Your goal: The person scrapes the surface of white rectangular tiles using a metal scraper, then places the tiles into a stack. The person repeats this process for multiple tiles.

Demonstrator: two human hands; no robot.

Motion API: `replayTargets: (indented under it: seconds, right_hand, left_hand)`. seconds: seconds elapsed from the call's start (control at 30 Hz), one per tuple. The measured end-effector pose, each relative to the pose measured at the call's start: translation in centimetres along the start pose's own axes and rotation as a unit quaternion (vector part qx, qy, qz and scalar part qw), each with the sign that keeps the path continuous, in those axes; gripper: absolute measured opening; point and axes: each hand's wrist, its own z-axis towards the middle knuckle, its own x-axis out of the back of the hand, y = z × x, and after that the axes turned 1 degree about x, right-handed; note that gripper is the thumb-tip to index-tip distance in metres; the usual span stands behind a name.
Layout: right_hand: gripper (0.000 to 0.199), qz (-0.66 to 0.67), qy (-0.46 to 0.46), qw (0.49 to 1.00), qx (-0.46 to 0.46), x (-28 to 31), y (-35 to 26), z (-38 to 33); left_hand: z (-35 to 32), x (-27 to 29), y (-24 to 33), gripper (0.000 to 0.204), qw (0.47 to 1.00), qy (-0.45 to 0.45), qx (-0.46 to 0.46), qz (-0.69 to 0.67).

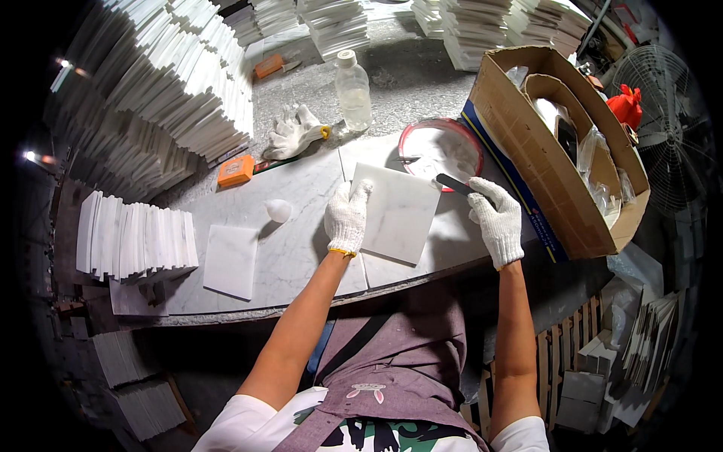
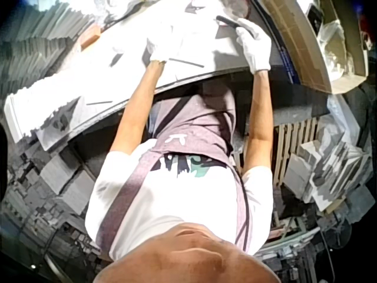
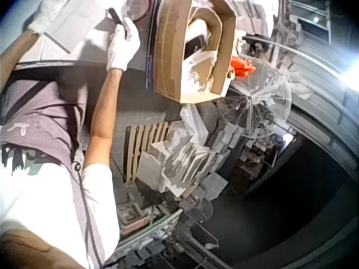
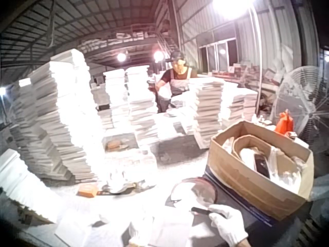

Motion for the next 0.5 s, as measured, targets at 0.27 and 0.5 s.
replayTargets:
  seconds: [0.27,0.5]
  right_hand:
    - [0.027,0.034,0.024,0.999,-0.007,-0.2,0.7,-0.3]
    - [0.027,0.045,0.032,0.998,0.012,-1.5,2.9,-0.4]
  left_hand:
    - [0.0,-0.2,-0.2,0.046,1.0,0.007,-0.005,-0.005]
    - [-0.1,0.1,0.6,0.045,1.0,-0.009,0.005,0.012]
